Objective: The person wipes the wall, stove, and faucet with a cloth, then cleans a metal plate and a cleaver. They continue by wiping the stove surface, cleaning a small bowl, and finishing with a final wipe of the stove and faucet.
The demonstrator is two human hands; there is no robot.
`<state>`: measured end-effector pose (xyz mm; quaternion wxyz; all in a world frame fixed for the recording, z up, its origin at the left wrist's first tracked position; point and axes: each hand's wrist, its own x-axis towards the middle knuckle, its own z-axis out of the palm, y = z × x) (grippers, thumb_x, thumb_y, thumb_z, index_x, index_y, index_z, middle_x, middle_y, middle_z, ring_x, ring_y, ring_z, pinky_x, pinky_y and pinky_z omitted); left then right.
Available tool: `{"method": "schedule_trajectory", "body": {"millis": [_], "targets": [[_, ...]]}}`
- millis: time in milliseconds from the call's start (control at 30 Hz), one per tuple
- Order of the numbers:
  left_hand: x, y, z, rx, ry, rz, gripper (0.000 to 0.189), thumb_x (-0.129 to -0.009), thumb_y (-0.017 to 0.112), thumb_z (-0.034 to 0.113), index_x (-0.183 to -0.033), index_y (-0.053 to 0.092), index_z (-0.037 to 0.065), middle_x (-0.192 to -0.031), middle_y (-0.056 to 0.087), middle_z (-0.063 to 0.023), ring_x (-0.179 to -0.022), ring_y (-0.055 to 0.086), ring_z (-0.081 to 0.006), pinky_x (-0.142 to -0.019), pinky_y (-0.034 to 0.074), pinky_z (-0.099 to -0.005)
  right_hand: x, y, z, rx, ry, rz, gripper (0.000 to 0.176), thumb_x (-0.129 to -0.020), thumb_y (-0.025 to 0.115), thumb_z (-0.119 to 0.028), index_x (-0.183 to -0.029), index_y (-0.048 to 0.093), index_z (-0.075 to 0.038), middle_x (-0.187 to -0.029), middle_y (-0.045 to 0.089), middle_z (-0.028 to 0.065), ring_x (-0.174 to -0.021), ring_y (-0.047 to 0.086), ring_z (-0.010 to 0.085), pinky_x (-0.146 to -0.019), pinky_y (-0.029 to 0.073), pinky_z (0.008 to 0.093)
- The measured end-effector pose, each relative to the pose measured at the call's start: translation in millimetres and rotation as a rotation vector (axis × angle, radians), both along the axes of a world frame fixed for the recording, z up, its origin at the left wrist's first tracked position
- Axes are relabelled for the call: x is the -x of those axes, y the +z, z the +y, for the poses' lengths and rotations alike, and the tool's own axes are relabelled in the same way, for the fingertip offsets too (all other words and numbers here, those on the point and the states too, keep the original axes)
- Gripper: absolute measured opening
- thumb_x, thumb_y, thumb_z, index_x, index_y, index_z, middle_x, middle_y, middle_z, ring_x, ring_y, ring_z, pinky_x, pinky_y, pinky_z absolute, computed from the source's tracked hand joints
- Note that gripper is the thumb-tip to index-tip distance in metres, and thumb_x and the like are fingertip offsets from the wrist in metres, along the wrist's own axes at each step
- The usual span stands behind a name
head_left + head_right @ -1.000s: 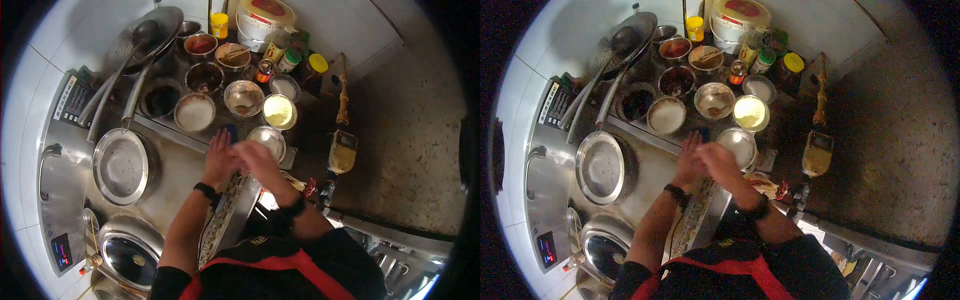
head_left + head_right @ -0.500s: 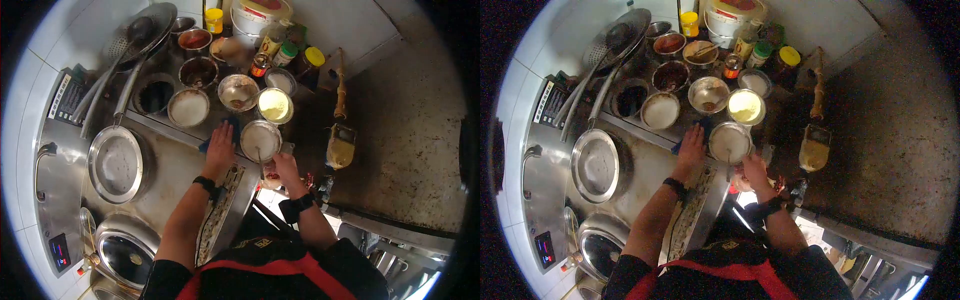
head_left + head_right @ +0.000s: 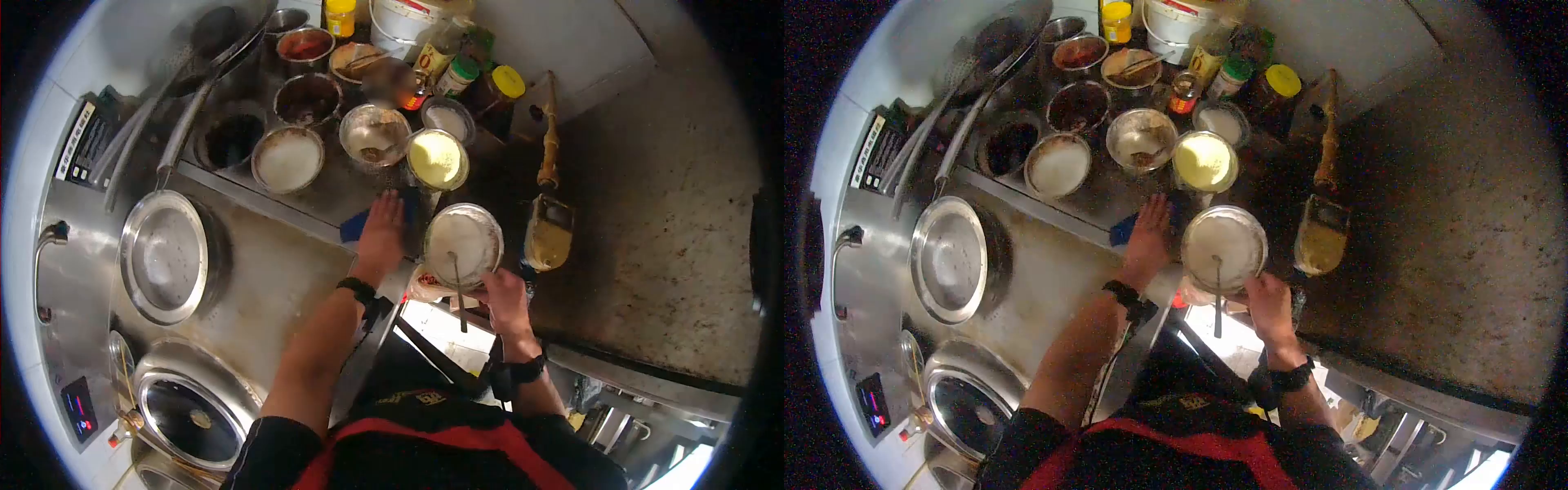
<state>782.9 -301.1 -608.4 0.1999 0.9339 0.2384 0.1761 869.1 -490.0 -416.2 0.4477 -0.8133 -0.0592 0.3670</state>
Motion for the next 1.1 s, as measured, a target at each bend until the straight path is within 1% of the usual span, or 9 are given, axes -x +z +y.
{"method": "schedule_trajectory", "body": {"millis": [167,267,367,433,567,900,967,1033,1100], "targets": [[-2.4,4.6,-22.7,0.008,-0.058,-0.160,0.047,-0.084,0.051,0.011,-0.129,0.050,-0.003,-0.142,0.042,-0.0197,-0.137,0.033,-0.0318,-0.115,0.024,-0.0414,-7.2,-7.0,-16.4,-0.069,-0.082,-0.042,0.020,-0.089,0.054,-0.008,-0.097,0.061,0.009,-0.094,0.067,0.0143,-0.081,0.066,0.0191,-0.068,0.058,0.0330],[8.2,14.1,-28.1,0.020,-0.231,-0.170,0.045,-0.084,0.053,0.012,-0.126,0.054,-0.001,-0.139,0.047,-0.0163,-0.134,0.037,-0.0301,-0.114,0.027,-0.0392,-8.7,-8.8,-8.5,-0.103,0.120,-0.216,0.023,-0.089,0.057,-0.014,-0.091,0.061,0.009,-0.086,0.067,0.0120,-0.066,0.065,0.0163,-0.051,0.050,0.0277],[26.6,21.8,-44.6,0.038,-0.375,-0.103,0.043,-0.079,0.057,0.013,-0.121,0.057,0.001,-0.137,0.049,-0.0142,-0.132,0.040,-0.0293,-0.113,0.029,-0.0385,-3.2,-11.3,3.3,-0.195,-0.042,-0.034,0.023,-0.090,0.054,-0.012,-0.094,0.059,0.010,-0.088,0.065,0.0136,-0.072,0.066,0.0181,-0.056,0.054,0.0283],[35.4,23.3,-50.3,0.129,-0.383,-0.193,0.036,-0.074,0.062,0.011,-0.109,0.062,0.002,-0.134,0.051,-0.0127,-0.130,0.042,-0.0288,-0.112,0.031,-0.0391,-1.0,-11.7,9.6,-0.271,0.019,0.018,0.019,-0.090,0.054,-0.009,-0.097,0.060,0.008,-0.091,0.065,0.0134,-0.082,0.066,0.0204,-0.074,0.058,0.0355],[66.3,7.5,-69.2,0.100,-0.461,-0.240,0.029,-0.071,0.065,0.009,-0.099,0.065,0.003,-0.133,0.052,-0.0113,-0.131,0.041,-0.0280,-0.111,0.031,-0.0404,-2.0,-29.9,19.1,-0.286,0.078,0.014,0.023,-0.090,0.053,-0.012,-0.095,0.059,0.010,-0.092,0.064,0.0152,-0.085,0.066,0.0224,-0.075,0.058,0.0373],[195.8,23.9,-130.0,-0.053,-0.601,0.045,0.022,-0.083,0.056,0.015,-0.096,0.070,0.004,-0.133,0.054,-0.0068,-0.136,0.035,-0.0226,-0.115,0.026,-0.0381,-4.7,-90.5,59.5,-0.327,0.082,0.118,0.020,-0.087,0.051,-0.005,-0.090,0.054,0.014,-0.089,0.059,0.0171,-0.078,0.066,0.0303,-0.071,0.062,0.0417],[217.8,23.7,-141.6,0.180,-0.570,0.040,0.022,-0.084,0.056,0.014,-0.098,0.070,0.005,-0.134,0.053,-0.0066,-0.135,0.037,-0.0239,-0.115,0.026,-0.0385,-8.7,-107.8,67.4,-0.299,0.005,0.151,0.022,-0.088,0.049,-0.009,-0.089,0.054,0.013,-0.088,0.059,0.0174,-0.077,0.066,0.0315,-0.069,0.061,0.0421],[238.5,20.1,-153.3,0.155,-0.549,-0.011,0.022,-0.085,0.056,0.014,-0.100,0.069,0.005,-0.133,0.055,-0.0071,-0.134,0.039,-0.0245,-0.114,0.027,-0.0388,-9.1,-109.9,66.7,-0.332,0.135,0.169,0.022,-0.090,0.047,-0.010,-0.097,0.054,0.010,-0.095,0.061,0.0218,-0.081,0.064,0.0308,-0.080,0.060,0.0426],[262.4,16.0,-166.1,0.135,-0.525,-0.059,0.022,-0.087,0.056,0.014,-0.103,0.068,0.005,-0.131,0.056,-0.0075,-0.132,0.041,-0.0251,-0.114,0.028,-0.0392,3.5,-102.6,61.9,-0.395,0.074,0.218,0.024,-0.092,0.047,-0.013,-0.097,0.053,0.010,-0.096,0.061,0.0221,-0.080,0.065,0.0311,-0.079,0.059,0.0424]]}}
